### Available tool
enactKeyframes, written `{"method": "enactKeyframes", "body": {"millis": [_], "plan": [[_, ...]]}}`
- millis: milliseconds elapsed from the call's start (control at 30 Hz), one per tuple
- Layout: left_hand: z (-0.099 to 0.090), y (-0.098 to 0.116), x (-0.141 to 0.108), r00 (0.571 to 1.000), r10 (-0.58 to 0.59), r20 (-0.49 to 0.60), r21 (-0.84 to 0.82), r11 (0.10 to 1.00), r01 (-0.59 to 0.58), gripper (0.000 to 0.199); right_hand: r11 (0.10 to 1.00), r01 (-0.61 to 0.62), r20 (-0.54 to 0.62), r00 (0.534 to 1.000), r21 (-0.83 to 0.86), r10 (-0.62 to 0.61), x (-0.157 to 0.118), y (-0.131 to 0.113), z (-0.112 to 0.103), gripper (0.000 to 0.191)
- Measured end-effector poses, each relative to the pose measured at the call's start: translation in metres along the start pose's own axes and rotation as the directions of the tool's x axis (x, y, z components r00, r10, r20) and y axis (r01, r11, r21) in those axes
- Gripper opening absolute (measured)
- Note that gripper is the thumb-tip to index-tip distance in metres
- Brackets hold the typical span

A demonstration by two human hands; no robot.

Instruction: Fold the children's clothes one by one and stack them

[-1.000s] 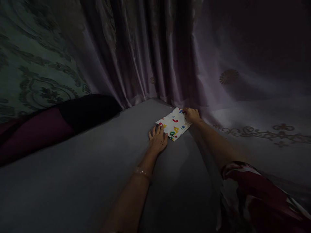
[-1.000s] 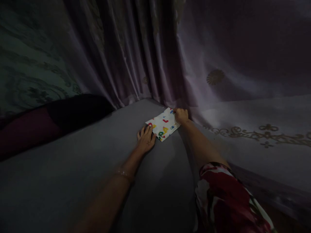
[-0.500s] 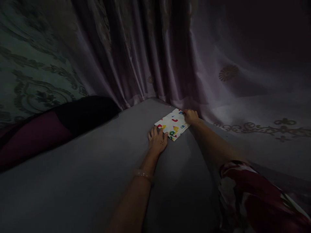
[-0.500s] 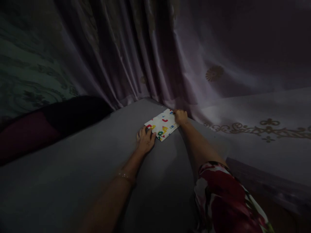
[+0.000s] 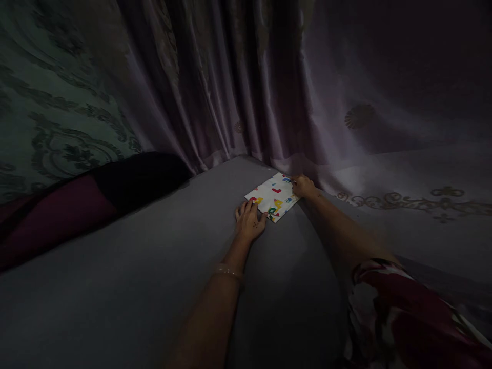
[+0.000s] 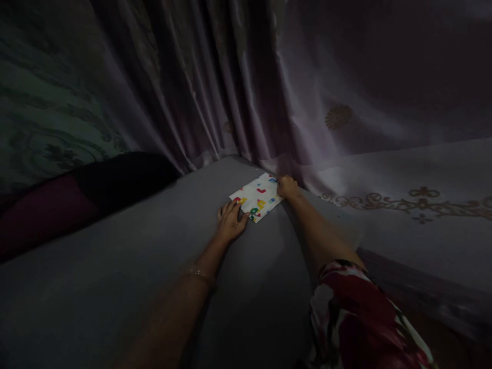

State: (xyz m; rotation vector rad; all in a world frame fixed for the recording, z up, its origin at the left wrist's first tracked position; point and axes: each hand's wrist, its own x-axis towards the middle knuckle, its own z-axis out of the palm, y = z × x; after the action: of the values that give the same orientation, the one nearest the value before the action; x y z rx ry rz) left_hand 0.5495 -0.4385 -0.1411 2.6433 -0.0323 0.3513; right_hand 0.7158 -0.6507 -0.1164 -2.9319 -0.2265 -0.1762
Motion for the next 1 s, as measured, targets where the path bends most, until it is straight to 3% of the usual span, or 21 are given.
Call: {"method": "enactKeyframes", "body": {"millis": [133,267,433,467,533,633,767,867,1000], "plan": [[0.003,-0.002,0.002,0.999,-0.019,-0.026,-0.040,0.999,0.018,0.043,0.992,0.123,-0.084,0.989,-0.001,-0.123,-0.027,-0.032,-0.001,0.040],[0.008,-0.010,0.007,0.990,-0.076,-0.118,-0.201,0.978,0.052,0.037,0.958,0.285,-0.023,0.958,0.032,-0.284,-0.067,-0.076,0.005,0.043],[0.006,-0.026,0.012,0.915,-0.345,-0.208,-0.527,0.828,0.192,0.032,0.954,0.292,0.080,0.951,0.072,-0.298,-0.101,-0.106,0.014,0.052],[0.005,-0.029,0.012,0.907,-0.368,-0.205,-0.562,0.803,0.199,0.032,0.955,0.285,0.092,0.952,0.078,-0.292,-0.104,-0.108,0.015,0.054],[0.003,-0.032,0.012,0.931,-0.328,-0.159,-0.575,0.798,0.183,0.029,0.959,0.272,0.101,0.955,0.076,-0.279,-0.108,-0.108,0.018,0.056],[0.001,-0.035,0.007,0.994,-0.107,-0.020,-0.457,0.885,0.086,0.029,0.960,0.274,0.089,0.956,0.056,-0.279,-0.109,-0.106,0.021,0.056],[-0.007,-0.040,-0.017,0.990,0.133,0.056,-0.231,0.966,-0.117,0.034,0.959,0.280,0.070,0.957,0.047,-0.282,-0.109,-0.106,0.021,0.056],[-0.025,-0.048,-0.049,0.979,0.178,0.103,-0.063,0.983,-0.172,0.042,0.957,0.282,0.084,0.954,0.064,-0.287,-0.107,-0.105,0.019,0.055],[-0.062,-0.073,-0.101,0.975,0.127,0.183,0.122,0.981,-0.151,0.052,0.948,0.285,0.118,0.946,0.139,-0.301,-0.101,-0.099,0.014,0.050]]}}
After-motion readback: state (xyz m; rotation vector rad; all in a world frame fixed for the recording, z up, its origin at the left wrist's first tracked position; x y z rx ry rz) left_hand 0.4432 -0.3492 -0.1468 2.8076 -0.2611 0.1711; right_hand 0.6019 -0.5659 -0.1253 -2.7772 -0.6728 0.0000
